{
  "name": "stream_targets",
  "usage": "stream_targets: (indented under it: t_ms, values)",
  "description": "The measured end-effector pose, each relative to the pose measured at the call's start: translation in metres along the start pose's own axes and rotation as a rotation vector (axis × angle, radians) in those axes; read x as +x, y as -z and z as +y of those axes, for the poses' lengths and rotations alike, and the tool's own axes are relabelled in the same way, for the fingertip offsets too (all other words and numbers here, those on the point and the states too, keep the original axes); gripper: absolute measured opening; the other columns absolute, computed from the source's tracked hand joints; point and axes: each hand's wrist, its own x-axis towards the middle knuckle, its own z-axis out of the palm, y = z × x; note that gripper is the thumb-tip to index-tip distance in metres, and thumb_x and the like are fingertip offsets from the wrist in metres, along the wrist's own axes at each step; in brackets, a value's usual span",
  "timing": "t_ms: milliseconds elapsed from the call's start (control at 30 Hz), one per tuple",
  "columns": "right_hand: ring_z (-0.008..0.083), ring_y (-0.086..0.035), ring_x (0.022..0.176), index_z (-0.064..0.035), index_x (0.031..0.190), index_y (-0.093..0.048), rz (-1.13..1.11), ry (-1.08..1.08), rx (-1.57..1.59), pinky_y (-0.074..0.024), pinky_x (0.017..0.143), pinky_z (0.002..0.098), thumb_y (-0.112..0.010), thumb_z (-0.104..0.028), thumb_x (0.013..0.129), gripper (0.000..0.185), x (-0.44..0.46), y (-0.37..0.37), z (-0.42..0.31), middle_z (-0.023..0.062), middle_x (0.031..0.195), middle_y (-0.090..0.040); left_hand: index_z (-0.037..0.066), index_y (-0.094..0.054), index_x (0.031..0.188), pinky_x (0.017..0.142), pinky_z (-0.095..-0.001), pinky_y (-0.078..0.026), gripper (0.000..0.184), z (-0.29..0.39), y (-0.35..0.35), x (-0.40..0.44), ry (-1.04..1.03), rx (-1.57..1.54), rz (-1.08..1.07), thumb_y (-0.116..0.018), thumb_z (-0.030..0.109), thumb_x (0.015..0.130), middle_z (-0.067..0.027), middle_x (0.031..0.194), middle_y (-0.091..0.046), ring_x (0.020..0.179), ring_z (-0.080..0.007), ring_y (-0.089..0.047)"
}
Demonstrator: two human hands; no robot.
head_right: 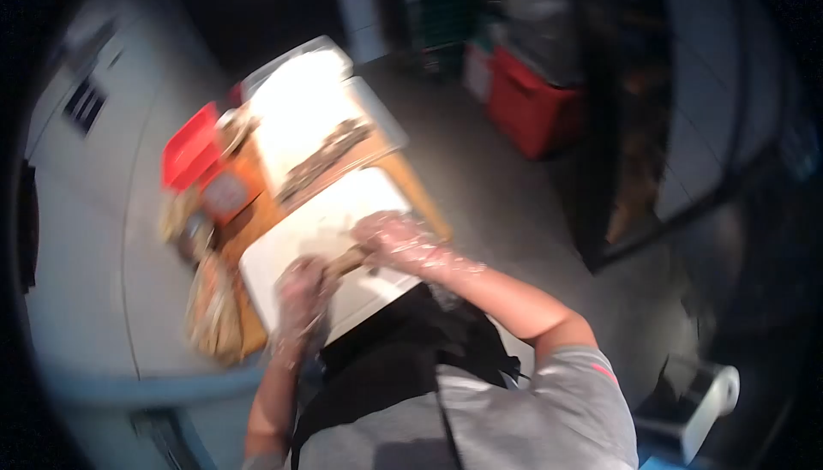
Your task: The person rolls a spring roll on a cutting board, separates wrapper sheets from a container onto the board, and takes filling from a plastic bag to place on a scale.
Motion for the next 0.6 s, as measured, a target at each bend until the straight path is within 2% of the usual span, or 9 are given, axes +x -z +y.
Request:
stream_targets:
  t_ms: [67,100,200,300,333,367,433,533,600]
  values:
    - [0.032,-0.062,0.096,-0.0077,0.099,-0.066,-0.046,0.009,-0.01,-0.0509,0.083,0.0441,-0.072,-0.016,0.076,0.025,-0.036,0.006,-0.004,0.0108,0.097,-0.065,0.005,-0.067,0.098,0.081,-0.0423,-0.051,0.021,0.031,-0.005,-0.029,0.116,-0.002,-0.031,-0.07,0.01,0.078,-0.0168,0.095,-0.065,0.092,-0.0327,-0.063]
    - [0.0322,-0.062,0.095,-0.0076,0.099,-0.067,0.14,0.21,-0.156,-0.0511,0.081,0.0442,-0.071,-0.015,0.077,0.023,0.083,-0.009,0.025,0.0102,0.096,-0.065,0.004,-0.067,0.099,0.08,-0.0421,-0.051,0.022,-0.07,0.02,0.044,-0.045,0.078,0.137,-0.069,0.011,0.078,-0.017,0.094,-0.064,0.09,-0.0335,-0.062]
    - [0.0344,-0.061,0.089,-0.0056,0.1,-0.066,0.055,0.049,0.048,-0.0486,0.079,0.0428,-0.071,-0.011,0.077,0.024,0.02,-0.047,-0.01,0.0132,0.094,-0.065,0.002,-0.065,0.101,0.082,-0.0411,-0.05,0.023,-0.047,0.007,-0.034,-0.002,0.009,0.039,-0.067,0.01,0.08,-0.0169,0.096,-0.064,0.091,-0.034,-0.062]
    - [0.035,-0.062,0.091,-0.0035,0.101,-0.066,0.028,0.108,-0.034,-0.0491,0.081,0.0412,-0.07,-0.011,0.079,0.023,0.029,-0.039,-0.003,0.0148,0.096,-0.066,0.001,-0.064,0.107,0.083,-0.0411,-0.049,0.028,-0.045,0.005,-0.024,0.05,0.054,-0.02,-0.063,0.012,0.082,-0.0171,0.097,-0.064,0.092,-0.0334,-0.062]
    - [0.0336,-0.059,0.108,-0.0052,0.11,-0.065,-0.03,0.059,-0.072,-0.0456,0.093,0.0449,-0.07,-0.014,0.078,0.033,0.025,-0.035,-0.008,0.0148,0.114,-0.064,-0.001,-0.064,0.11,0.087,-0.0458,-0.047,0.031,-0.034,0.007,-0.024,0.076,0.153,0.001,-0.061,0.013,0.083,-0.0174,0.103,-0.065,0.098,-0.034,-0.062]
    - [0.0347,-0.056,0.113,-0.0047,0.116,-0.062,0.002,0.091,-0.096,-0.0433,0.096,0.0465,-0.07,-0.014,0.078,0.039,0.02,-0.033,-0.018,0.0164,0.119,-0.061,-0.003,-0.06,0.117,0.095,-0.0508,-0.042,0.038,-0.021,0.014,-0.031,0.008,0.144,0.093,-0.058,0.016,0.085,-0.0201,0.118,-0.062,0.11,-0.036,-0.059]
    - [0.0369,-0.051,0.123,-0.0037,0.127,-0.055,0.076,0.145,-0.136,-0.0386,0.102,0.0496,-0.07,-0.014,0.079,0.052,0.01,-0.035,-0.042,0.0196,0.131,-0.055,-0.008,-0.05,0.13,0.106,-0.0539,-0.032,0.05,0.0,0.012,-0.044,0.084,0.084,0.097,-0.056,0.018,0.088,-0.0247,0.137,-0.05,0.129,-0.0376,-0.046]
    - [0.0424,-0.045,0.128,-0.0025,0.141,-0.04,-0.017,0.076,-0.166,-0.0332,0.106,0.0536,-0.07,-0.011,0.08,0.069,-0.003,-0.063,-0.043,0.021,0.137,-0.049,-0.009,-0.036,0.141,0.113,-0.0529,-0.024,0.062,0.0,0.008,-0.059,0.077,0.1,-0.054,-0.054,0.021,0.09,-0.0273,0.147,-0.037,0.14,-0.037,-0.032]
    - [0.0422,-0.044,0.129,-0.0012,0.141,-0.04,0.031,0.111,-0.15,-0.0323,0.107,0.0528,-0.069,-0.01,0.08,0.068,0.005,-0.066,-0.034,0.0217,0.137,-0.048,-0.008,-0.032,0.144,0.114,-0.0535,-0.02,0.065,-0.011,0.01,-0.053,0.048,0.128,-0.092,-0.053,0.022,0.091,-0.027,0.15,-0.032,0.143,-0.0359,-0.026]
